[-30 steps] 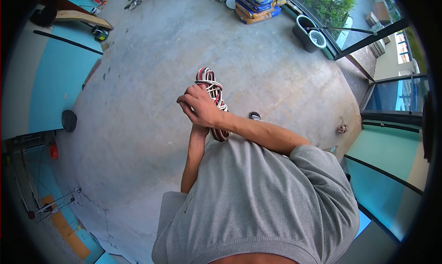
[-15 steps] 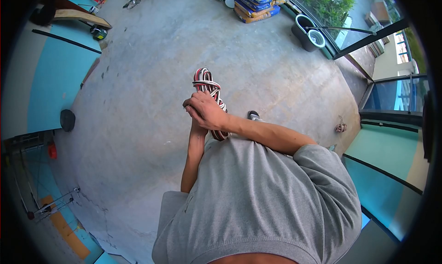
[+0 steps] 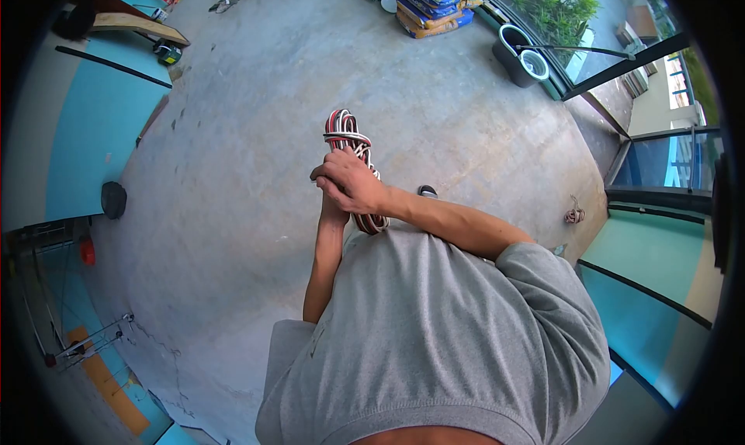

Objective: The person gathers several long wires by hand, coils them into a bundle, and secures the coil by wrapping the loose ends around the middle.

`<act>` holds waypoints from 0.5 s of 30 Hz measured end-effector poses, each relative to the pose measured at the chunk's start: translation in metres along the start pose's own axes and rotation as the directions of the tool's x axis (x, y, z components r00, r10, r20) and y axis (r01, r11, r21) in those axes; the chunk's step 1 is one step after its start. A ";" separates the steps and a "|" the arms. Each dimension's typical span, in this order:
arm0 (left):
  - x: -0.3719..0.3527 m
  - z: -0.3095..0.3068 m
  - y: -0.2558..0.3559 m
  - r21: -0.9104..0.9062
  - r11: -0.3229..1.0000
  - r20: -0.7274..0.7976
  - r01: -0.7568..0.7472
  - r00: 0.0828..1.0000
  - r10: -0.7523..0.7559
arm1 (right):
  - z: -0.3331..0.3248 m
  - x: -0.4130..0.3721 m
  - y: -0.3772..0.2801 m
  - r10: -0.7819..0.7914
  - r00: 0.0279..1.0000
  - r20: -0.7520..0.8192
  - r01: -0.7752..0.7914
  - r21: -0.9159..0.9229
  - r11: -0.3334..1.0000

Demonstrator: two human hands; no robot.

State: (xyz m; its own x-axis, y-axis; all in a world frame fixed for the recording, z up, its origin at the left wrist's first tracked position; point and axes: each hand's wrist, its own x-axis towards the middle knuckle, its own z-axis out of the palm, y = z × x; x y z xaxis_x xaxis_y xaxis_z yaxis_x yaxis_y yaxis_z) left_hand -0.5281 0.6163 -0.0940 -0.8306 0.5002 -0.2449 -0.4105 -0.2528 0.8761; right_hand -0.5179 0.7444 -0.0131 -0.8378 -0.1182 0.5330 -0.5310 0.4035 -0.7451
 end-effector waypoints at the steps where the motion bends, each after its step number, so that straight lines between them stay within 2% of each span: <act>1: 0.000 0.001 -0.001 0.003 1.000 0.004 -0.004 1.000 0.004 | -0.001 0.000 -0.002 -0.001 1.000 0.005 0.001 -0.003 1.000; 7: 0.002 -0.003 -0.005 0.020 0.999 0.014 -0.027 1.000 0.027 | 0.007 0.010 -0.006 -0.049 0.999 -0.008 0.048 -0.063 0.997; 15: 0.007 -0.006 -0.014 0.064 0.995 0.042 -0.074 0.997 0.072 | -0.002 -0.004 -0.001 0.009 1.000 -0.019 -0.008 0.056 0.998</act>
State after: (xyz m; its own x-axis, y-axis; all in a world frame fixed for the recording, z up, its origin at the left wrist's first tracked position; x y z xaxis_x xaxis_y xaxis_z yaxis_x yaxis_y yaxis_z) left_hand -0.5304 0.6182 -0.1103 -0.8415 0.5148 -0.1638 -0.3225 -0.2353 0.9169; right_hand -0.5133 0.7461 -0.0136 -0.8401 -0.0976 0.5337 -0.5306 0.3528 -0.7707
